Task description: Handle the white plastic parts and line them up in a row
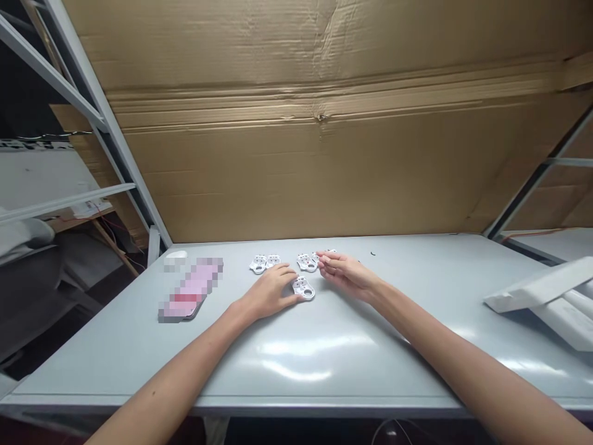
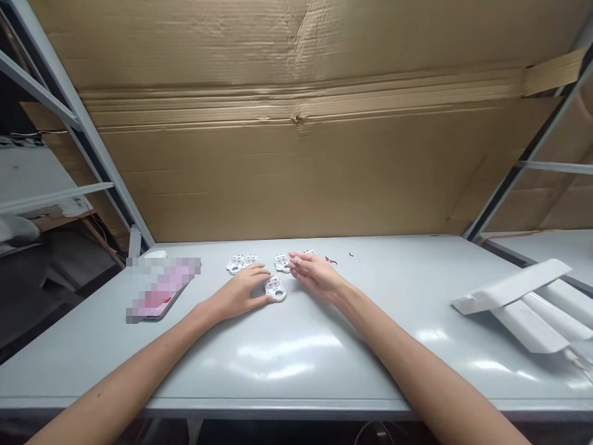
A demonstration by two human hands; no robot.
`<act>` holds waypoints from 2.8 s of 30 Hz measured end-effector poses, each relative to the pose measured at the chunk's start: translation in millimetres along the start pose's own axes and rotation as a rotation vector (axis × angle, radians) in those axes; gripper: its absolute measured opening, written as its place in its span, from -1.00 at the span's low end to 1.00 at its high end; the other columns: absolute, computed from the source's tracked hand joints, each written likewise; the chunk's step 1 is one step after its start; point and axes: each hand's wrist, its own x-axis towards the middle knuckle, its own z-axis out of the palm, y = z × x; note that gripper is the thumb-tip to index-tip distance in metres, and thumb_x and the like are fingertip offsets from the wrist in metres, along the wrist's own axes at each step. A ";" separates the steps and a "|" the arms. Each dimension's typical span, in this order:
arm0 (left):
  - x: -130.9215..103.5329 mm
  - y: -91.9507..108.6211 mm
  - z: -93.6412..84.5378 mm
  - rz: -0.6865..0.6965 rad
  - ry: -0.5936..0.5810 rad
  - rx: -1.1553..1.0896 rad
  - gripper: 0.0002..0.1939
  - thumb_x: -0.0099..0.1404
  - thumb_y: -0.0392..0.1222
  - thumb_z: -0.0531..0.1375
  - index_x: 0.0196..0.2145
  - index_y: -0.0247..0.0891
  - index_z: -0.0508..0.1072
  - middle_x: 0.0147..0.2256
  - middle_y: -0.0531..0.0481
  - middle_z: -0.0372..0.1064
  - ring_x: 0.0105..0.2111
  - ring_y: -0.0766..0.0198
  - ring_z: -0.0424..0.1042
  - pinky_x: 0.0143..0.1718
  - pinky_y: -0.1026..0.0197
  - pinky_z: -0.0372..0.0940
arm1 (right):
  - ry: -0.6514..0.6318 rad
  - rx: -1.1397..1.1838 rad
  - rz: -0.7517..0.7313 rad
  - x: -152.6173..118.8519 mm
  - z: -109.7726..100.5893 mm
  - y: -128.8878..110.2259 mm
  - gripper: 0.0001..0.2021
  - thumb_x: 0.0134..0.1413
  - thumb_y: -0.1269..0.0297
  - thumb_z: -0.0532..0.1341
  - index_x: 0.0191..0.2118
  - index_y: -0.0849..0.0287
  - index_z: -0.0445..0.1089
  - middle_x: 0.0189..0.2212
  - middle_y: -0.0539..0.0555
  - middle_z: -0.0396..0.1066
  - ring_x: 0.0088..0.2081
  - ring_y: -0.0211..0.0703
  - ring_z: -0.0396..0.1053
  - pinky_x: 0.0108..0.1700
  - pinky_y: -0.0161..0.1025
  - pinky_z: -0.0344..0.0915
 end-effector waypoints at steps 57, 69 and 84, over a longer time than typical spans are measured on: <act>-8.9 15.4 -12.3 -0.049 -0.169 0.097 -0.70 0.38 -0.20 0.06 0.04 -0.22 0.37 0.07 -0.17 0.35 -0.03 0.04 0.43 -0.05 0.08 0.35 | 0.546 -1.337 -0.199 20.8 -93.5 -8.6 -0.70 0.26 0.29 0.02 -0.12 0.18 0.48 -0.13 0.21 0.53 -0.15 0.06 0.45 -0.15 -0.15 0.26; -6.7 6.0 -8.5 -0.055 -0.127 0.133 -0.65 0.39 -0.09 0.09 0.08 -0.24 0.36 0.13 -0.21 0.28 0.07 0.00 0.35 0.06 0.04 0.30 | 0.196 -1.438 -0.168 9.8 -79.4 -13.2 -0.65 0.33 0.16 -0.09 -0.40 0.10 0.31 -0.34 0.11 0.47 -0.35 -0.06 0.35 -0.31 -0.23 0.19; -5.3 10.2 -9.2 -0.116 -0.212 0.232 -0.46 0.46 0.08 -0.04 0.23 -0.32 0.21 0.23 -0.26 0.18 0.22 -0.07 0.19 0.28 -0.09 -0.02 | 0.026 -1.597 -0.553 7.3 -37.3 0.7 -0.65 0.33 0.18 0.00 0.07 0.13 0.40 0.12 0.21 0.36 0.11 0.06 0.32 0.09 -0.04 0.28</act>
